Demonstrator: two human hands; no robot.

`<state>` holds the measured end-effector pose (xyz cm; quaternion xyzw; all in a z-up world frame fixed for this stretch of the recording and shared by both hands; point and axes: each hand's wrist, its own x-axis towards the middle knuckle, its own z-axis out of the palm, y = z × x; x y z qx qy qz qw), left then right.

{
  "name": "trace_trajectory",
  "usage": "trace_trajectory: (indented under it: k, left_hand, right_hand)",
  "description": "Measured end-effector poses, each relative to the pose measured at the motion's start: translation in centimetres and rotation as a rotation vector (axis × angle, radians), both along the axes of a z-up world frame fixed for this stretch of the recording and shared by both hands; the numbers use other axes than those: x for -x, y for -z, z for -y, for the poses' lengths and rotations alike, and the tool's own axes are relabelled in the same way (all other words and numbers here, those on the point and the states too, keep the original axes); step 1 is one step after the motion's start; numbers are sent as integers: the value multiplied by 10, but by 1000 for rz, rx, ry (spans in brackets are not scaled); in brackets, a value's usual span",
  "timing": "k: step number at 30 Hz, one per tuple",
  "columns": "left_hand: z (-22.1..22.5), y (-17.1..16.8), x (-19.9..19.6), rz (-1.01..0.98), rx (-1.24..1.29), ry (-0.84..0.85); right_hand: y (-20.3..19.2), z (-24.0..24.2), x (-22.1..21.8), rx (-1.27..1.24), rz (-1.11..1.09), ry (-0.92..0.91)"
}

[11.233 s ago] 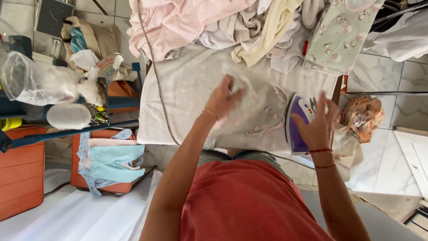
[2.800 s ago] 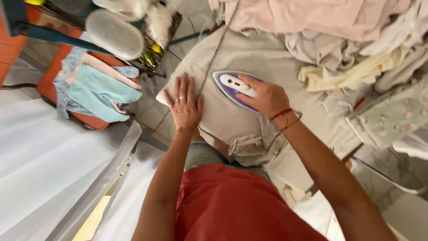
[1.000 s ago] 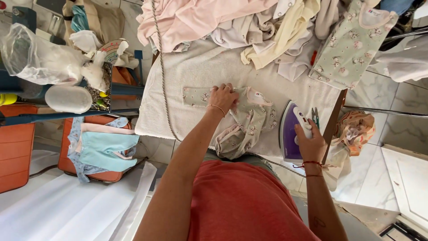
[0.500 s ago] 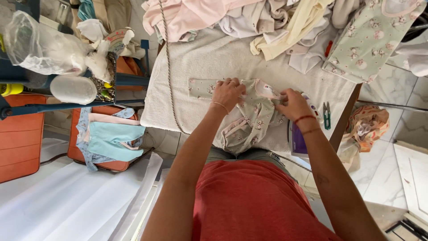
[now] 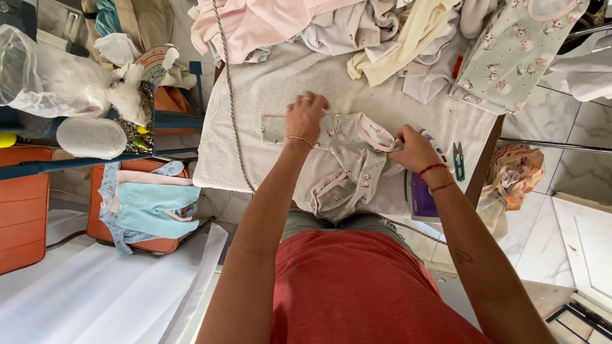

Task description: Ironing and folding baby clothes on an ironing board

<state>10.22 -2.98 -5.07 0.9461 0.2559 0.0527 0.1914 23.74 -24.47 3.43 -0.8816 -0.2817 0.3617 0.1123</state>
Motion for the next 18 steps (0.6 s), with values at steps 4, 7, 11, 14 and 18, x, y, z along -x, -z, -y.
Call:
trace_trajectory:
  k: [4, 7, 11, 14, 18]
  left_hand:
    - [18, -30, -3, -15, 133, 212]
    - [32, 1, -2, -166, -47, 141]
    - [36, 5, 9, -121, 1, 106]
    - [30, -10, 23, -152, 93, 59]
    - [13, -34, 53, -264, 246, -93]
  right_hand:
    - [-32, -12, 5, 33, -77, 81]
    - [-34, -12, 3, 41, -60, 113]
    - [-43, -18, 5, -4, -72, 139]
    - [-53, -22, 4, -12, -73, 143]
    - [-69, -29, 2, -34, -86, 127]
